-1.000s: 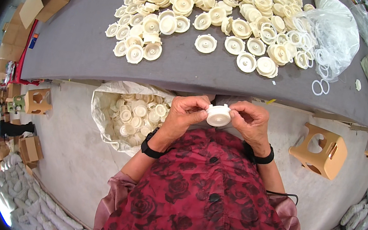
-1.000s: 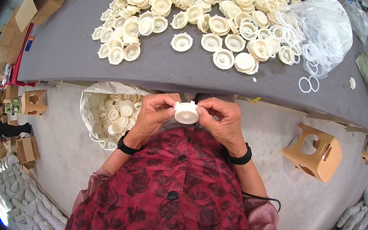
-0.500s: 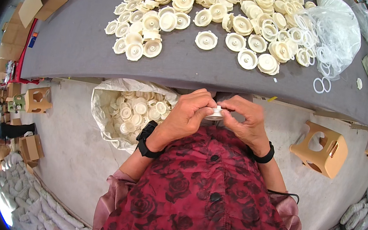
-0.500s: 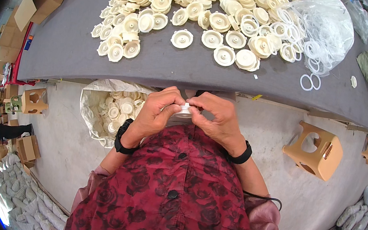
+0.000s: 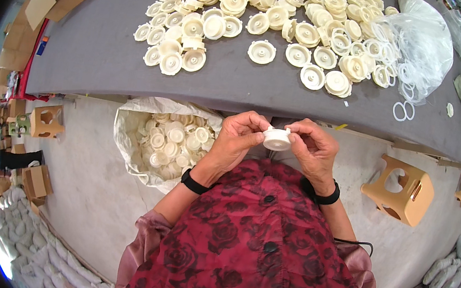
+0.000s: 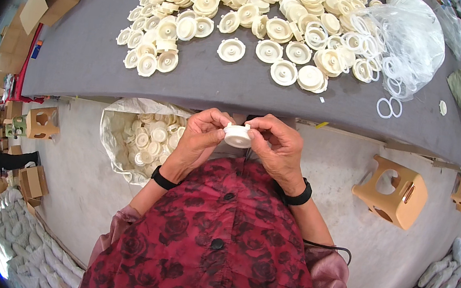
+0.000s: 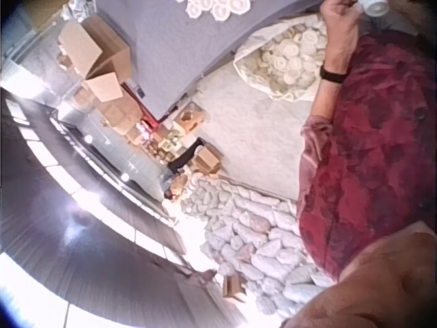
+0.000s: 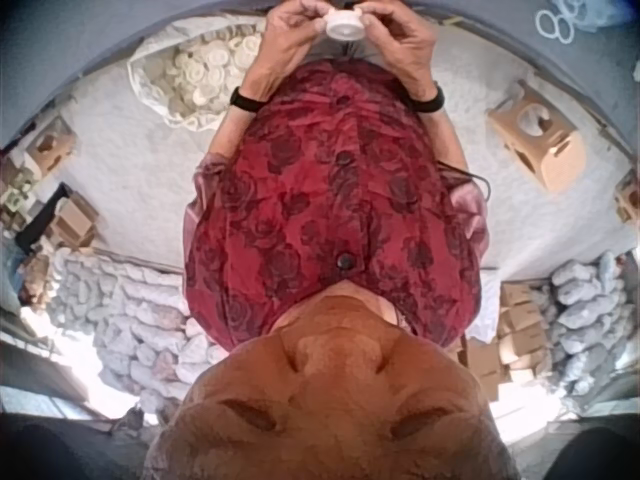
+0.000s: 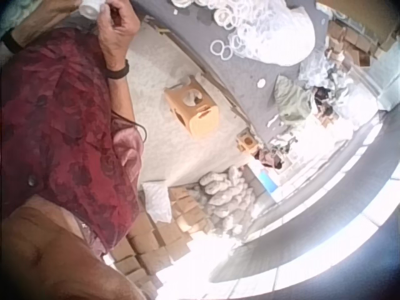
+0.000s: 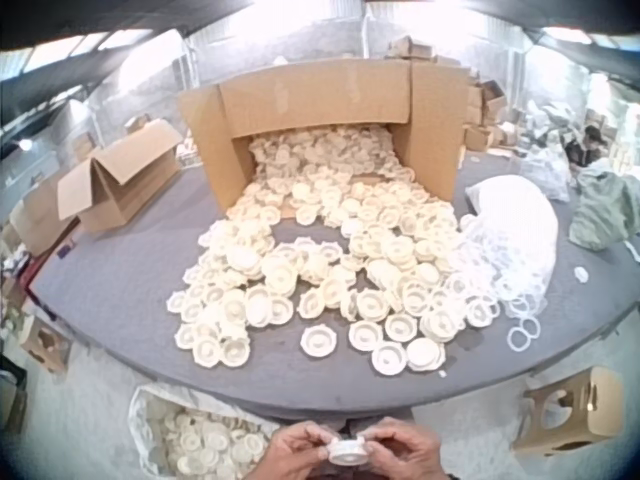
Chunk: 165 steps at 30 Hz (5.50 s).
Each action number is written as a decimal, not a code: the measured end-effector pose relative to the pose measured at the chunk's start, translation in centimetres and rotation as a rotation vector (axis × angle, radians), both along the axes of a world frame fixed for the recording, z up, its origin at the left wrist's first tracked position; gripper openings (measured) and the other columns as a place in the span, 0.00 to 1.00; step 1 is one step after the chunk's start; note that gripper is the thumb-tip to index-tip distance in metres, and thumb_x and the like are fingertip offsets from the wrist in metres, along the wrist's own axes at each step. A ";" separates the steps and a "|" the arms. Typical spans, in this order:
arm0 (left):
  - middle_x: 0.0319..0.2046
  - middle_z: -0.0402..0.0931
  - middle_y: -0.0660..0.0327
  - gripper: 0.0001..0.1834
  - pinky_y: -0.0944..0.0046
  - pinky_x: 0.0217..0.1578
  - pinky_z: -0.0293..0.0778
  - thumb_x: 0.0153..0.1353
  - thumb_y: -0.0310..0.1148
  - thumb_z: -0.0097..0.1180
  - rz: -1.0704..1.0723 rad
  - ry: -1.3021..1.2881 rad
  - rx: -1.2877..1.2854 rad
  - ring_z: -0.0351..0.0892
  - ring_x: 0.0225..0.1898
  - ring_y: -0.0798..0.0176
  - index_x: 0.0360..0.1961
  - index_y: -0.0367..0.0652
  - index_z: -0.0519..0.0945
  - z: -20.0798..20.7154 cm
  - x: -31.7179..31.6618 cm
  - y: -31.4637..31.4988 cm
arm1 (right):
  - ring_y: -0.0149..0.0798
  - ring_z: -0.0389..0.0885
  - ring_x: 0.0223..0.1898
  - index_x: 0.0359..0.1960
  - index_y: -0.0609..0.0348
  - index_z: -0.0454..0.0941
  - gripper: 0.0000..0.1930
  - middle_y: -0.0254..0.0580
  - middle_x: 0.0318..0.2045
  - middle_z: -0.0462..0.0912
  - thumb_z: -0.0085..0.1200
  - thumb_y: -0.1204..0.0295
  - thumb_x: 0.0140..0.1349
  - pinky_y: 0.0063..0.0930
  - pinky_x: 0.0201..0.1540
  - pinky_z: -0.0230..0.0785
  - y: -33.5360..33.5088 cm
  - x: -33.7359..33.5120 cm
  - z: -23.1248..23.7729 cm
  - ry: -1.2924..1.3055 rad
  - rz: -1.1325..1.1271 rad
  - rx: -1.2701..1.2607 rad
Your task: Assembling plastic components by fitting a white plastic ring onto a white cap.
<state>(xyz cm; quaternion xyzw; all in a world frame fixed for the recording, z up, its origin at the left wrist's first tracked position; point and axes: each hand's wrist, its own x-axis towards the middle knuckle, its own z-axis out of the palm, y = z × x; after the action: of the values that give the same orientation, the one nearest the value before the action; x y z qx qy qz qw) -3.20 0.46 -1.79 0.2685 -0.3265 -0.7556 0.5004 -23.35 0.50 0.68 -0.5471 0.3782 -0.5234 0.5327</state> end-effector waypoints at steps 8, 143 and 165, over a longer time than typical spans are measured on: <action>0.36 0.78 0.61 0.04 0.70 0.43 0.71 0.61 0.19 0.58 -0.008 -0.336 -0.150 0.76 0.40 0.70 0.38 0.34 0.81 1.5 0.8 -0.2 | 0.31 0.82 0.28 0.38 0.66 0.82 0.06 0.40 0.30 0.85 0.61 0.79 0.59 0.23 0.34 0.77 -0.6 0.0 1.5 0.309 0.026 -0.167; 0.43 0.80 0.62 0.10 0.70 0.47 0.74 0.69 0.24 0.54 0.083 -0.025 -0.015 0.79 0.43 0.72 0.50 0.40 0.73 1.0 0.5 -3.9 | 0.17 0.73 0.26 0.35 0.62 0.80 0.04 0.25 0.25 0.79 0.59 0.74 0.66 0.15 0.26 0.66 -6.3 1.5 -0.8 0.005 0.059 0.241; 0.54 0.77 0.55 0.31 0.63 0.58 0.74 0.56 0.14 0.63 0.258 0.040 -0.018 0.78 0.55 0.61 0.60 0.39 0.68 -0.5 -2.1 -3.5 | 0.26 0.79 0.29 0.41 0.66 0.78 0.07 0.37 0.33 0.83 0.55 0.74 0.66 0.21 0.31 0.75 -3.8 2.6 -1.8 -0.457 -0.009 0.409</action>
<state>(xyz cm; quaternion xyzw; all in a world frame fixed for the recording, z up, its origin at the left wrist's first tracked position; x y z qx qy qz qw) -5.30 -3.01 -2.27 0.2885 -0.2860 -0.6872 0.6022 -20.71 -3.28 -1.14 -0.2948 0.3487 -0.5482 0.7007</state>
